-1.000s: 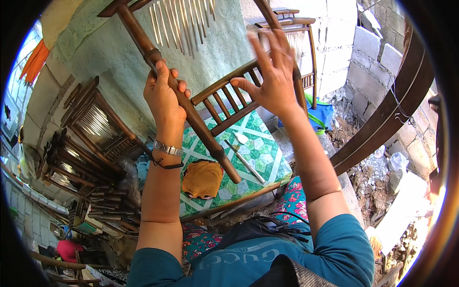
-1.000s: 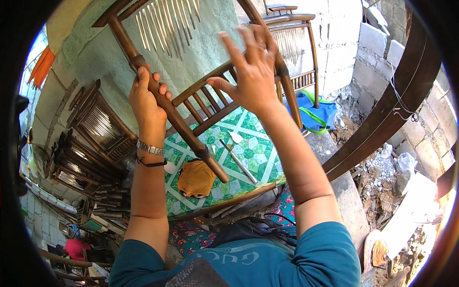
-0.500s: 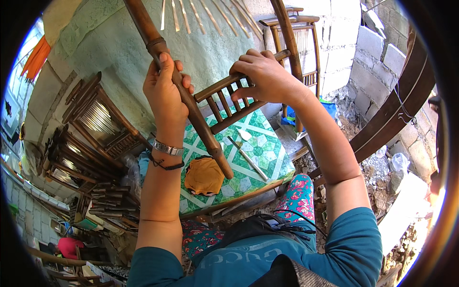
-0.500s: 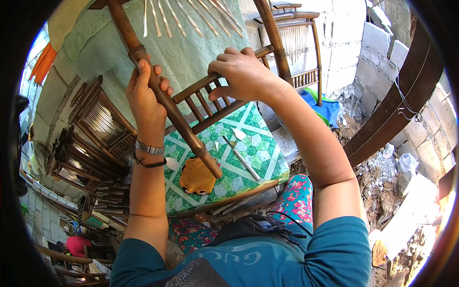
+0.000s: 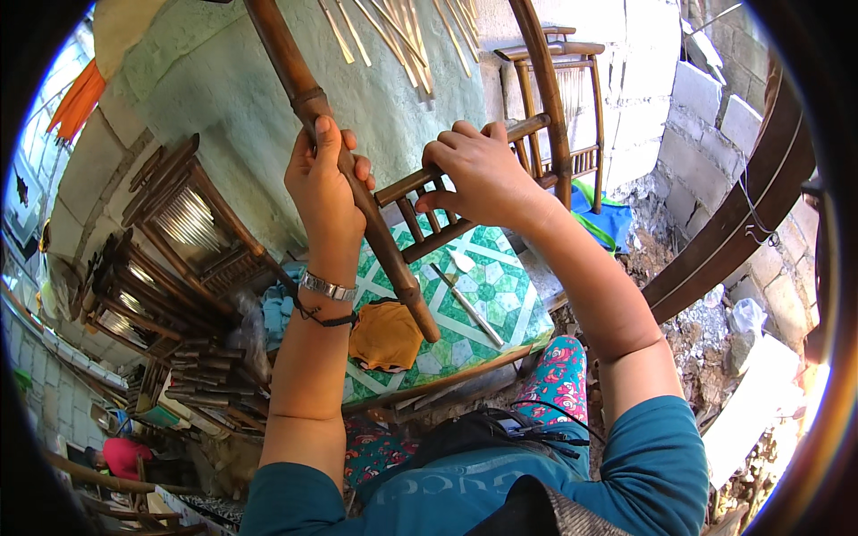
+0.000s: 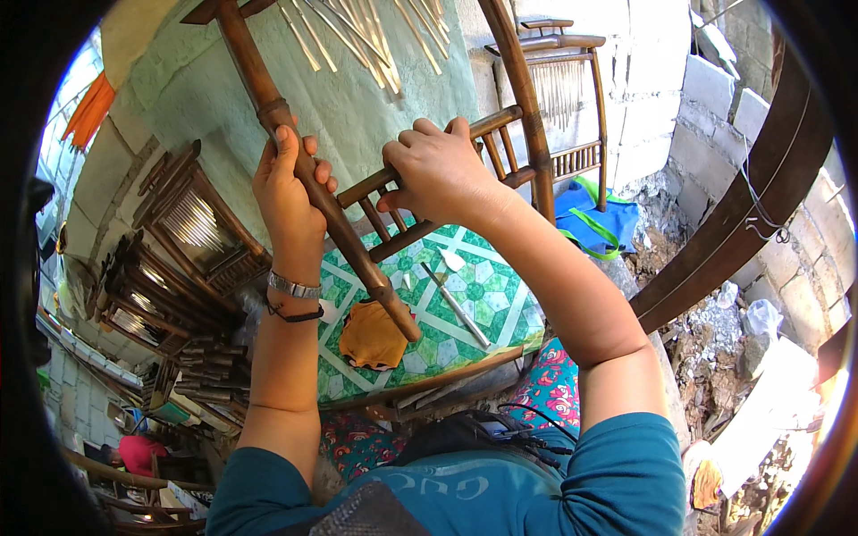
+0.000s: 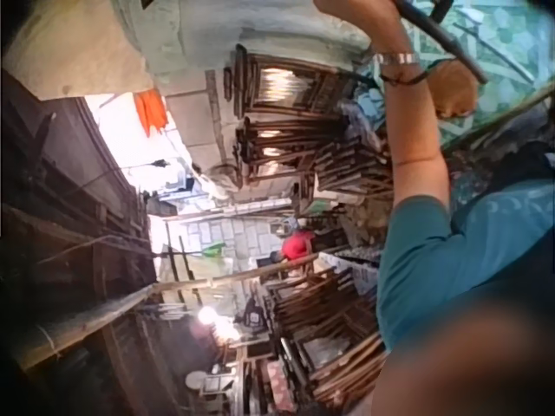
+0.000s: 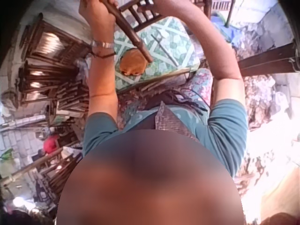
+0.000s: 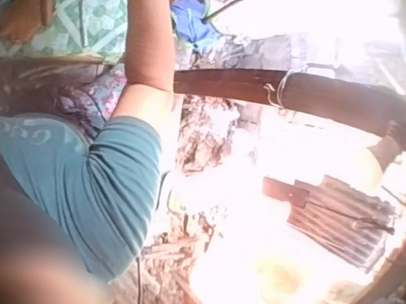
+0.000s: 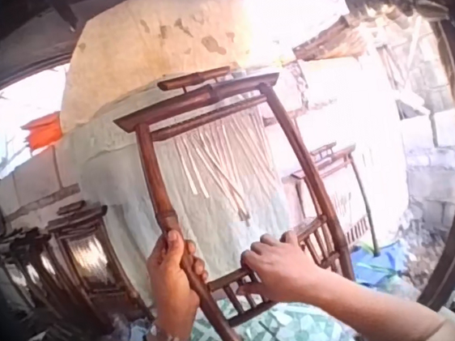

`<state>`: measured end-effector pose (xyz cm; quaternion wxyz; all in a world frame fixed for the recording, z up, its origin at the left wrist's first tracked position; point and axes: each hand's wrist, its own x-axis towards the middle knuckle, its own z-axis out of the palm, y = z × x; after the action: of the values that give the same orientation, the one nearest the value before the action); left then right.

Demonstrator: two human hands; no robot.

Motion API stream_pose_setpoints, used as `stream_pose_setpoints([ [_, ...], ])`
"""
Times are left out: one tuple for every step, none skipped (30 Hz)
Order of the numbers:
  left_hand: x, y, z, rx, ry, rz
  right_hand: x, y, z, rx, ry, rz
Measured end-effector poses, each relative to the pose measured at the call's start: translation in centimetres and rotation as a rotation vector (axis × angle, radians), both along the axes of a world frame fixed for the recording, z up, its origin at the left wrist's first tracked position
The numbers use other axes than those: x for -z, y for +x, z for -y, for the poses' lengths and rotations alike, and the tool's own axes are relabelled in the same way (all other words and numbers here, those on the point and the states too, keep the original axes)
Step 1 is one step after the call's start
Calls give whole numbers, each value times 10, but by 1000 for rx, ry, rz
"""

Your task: The person applies glue to a bamboo chair frame and joins two sections together. They then lift and reposition the chair to align and press the joints, completing the assembly of one chair.

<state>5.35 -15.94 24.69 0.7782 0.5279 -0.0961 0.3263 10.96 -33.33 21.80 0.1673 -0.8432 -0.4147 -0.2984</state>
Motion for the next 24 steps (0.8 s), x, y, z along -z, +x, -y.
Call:
stream_pose_setpoints([
  [1,1,0,20,3,18,-1,-2,-1,1,6,19],
  [3,2,2,23,0,19,0,-4,-3,19,-2,13],
  [4,3,2,25,-3,19,0,-6,-5,34,-10,6],
  [4,4,2,21,-3,12,2,-8,-10,33,-15,-15],
  [5,5,2,17,-3,6,4,-10,-13,50,-15,-27],
  [5,6,2,19,6,13,6,-11,-16,48,-4,-10],
  [5,6,2,8,20,12,8,-10,-17,56,4,5],
  [5,4,3,7,46,24,10,-8,-15,2,-15,-34],
  [5,4,4,-11,59,2,10,-4,-12,-74,112,71],
  [3,5,5,-2,76,46,10,1,-8,-153,253,192],
  [1,6,6,-11,78,57,11,6,-2,-214,383,329],
  [0,7,8,-33,70,38,8,16,10,-147,508,390],
  [-2,10,11,-26,88,67,0,31,24,33,616,530],
  [-4,13,14,-30,97,63,-13,51,37,48,826,578],
  [-6,18,19,-22,113,75,-20,66,54,295,897,570],
  [-8,25,24,-9,108,78,-27,83,70,516,916,497],
  [-8,33,30,4,115,58,-36,101,89,492,877,337],
  [-9,42,37,26,131,69,-37,111,117,235,922,-187],
  [-10,52,44,47,148,94,-40,133,120,113,954,6],
  [-9,63,53,62,148,104,-40,148,137,174,1003,-129],
  [-6,75,64,89,126,135,-41,165,152,178,1036,-190],
  [-2,88,77,114,104,167,-41,182,166,255,1046,-164],
  [3,102,90,137,84,200,-39,200,180,330,1055,-139],
  [9,114,102,164,73,195,-38,218,197,363,998,-36],
])
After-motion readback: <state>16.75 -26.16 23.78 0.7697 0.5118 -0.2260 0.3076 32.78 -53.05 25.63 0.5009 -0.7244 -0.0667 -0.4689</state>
